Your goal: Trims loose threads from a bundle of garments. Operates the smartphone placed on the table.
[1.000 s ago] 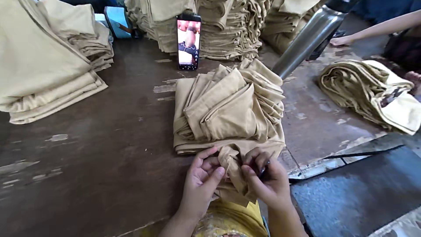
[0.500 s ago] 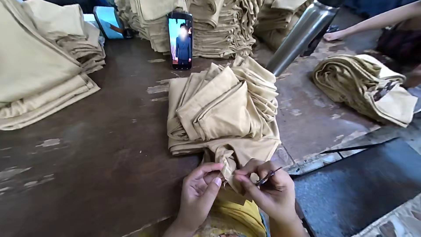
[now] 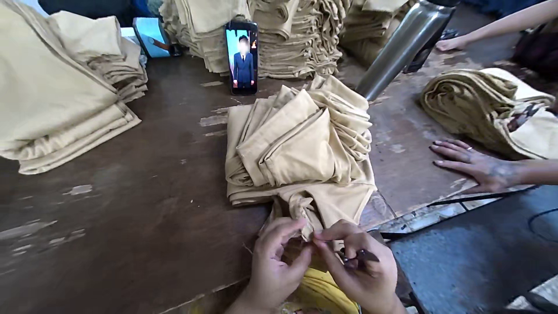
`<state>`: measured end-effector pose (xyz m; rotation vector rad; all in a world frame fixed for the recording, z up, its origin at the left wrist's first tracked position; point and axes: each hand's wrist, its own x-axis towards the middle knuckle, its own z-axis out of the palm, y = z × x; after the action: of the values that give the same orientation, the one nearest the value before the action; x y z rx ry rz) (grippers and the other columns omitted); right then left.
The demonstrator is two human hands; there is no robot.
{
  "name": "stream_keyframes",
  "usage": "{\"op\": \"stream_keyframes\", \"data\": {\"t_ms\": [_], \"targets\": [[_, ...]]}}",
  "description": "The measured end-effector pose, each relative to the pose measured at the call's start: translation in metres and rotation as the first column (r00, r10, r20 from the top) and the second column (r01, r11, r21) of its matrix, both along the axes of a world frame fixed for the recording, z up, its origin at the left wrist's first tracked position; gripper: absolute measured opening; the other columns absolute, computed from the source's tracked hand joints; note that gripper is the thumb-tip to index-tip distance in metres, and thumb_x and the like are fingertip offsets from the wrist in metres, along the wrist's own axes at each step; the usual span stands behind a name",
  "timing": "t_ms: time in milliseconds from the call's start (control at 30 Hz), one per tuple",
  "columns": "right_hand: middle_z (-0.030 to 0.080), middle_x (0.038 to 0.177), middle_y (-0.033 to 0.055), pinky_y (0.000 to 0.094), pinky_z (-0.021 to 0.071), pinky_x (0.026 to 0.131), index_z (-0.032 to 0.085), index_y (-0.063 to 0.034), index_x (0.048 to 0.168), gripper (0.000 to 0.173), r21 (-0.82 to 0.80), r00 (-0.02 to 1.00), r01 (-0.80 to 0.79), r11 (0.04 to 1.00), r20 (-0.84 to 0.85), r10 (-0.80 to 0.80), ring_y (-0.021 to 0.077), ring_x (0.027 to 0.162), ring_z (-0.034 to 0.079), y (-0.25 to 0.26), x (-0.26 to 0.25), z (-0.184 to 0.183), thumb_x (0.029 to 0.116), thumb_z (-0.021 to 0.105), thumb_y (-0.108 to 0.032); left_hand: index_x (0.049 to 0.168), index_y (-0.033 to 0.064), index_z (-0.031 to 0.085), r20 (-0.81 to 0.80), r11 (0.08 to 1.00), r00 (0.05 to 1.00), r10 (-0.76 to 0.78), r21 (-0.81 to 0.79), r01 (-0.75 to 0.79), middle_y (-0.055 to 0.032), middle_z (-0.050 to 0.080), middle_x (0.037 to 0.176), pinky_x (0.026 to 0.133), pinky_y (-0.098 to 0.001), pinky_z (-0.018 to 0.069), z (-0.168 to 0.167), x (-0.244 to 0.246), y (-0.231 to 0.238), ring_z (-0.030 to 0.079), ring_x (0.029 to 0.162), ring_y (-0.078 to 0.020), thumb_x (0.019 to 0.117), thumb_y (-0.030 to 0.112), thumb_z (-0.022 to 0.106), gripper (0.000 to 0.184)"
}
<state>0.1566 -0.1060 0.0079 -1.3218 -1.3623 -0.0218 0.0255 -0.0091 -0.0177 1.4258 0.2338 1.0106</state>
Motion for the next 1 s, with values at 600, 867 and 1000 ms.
{"op": "stream_keyframes", "data": {"t_ms": [600, 867, 1000], "targets": [[0.054, 0.066, 0.0018, 0.0282, 0.0457, 0.052, 0.060, -0.0093, 0.085, 0.042, -0.423, 0.942, 0.186, 0.887, 0.334, -0.038, 0.0124, 0.056, 0.052, -0.018, 0.019, -0.015, 0.1035, 0.052, -0.046, 0.105, 0.0219, 0.077, 0.065, 0.982, 0.996, 0.057, -0.184, -0.044, 0.0109, 0.073, 0.107, 0.084, -0.0213, 0.0595, -0.004, -0.002, 0.006, 0.069, 0.096, -0.0004, 0.1017, 0.031, 0.061, 0.018], [0.051, 0.058, 0.0011, 0.0308, 0.0422, 0.044, 0.060, -0.0099, 0.080, 0.050, -0.385, 0.907, 0.268, 0.883, 0.410, -0.096, 0.0146, 0.049, 0.052, -0.006, 0.007, -0.015, 0.1082, 0.039, -0.045, 0.104, 0.0197, 0.077, 0.090, 0.995, 0.994, 0.053, -0.085, -0.046, 0.0107, 0.073, 0.110, 0.088, -0.0169, 0.0549, -0.005, -0.003, 0.006, 0.066, 0.101, 0.0017, 0.1015, 0.026, 0.063, 0.015], [0.050, 0.059, 0.0001, 0.0289, 0.0415, 0.045, 0.059, -0.0103, 0.081, 0.048, -0.401, 0.918, 0.269, 0.876, 0.382, -0.107, 0.0124, 0.050, 0.050, -0.006, 0.007, -0.014, 0.1071, 0.041, -0.047, 0.106, 0.0185, 0.077, 0.109, 0.993, 0.993, 0.049, -0.108, -0.038, 0.0071, 0.073, 0.115, 0.092, -0.0211, 0.0557, -0.006, -0.003, 0.007, 0.067, 0.107, -0.0025, 0.1014, 0.025, 0.064, 0.016]]}}
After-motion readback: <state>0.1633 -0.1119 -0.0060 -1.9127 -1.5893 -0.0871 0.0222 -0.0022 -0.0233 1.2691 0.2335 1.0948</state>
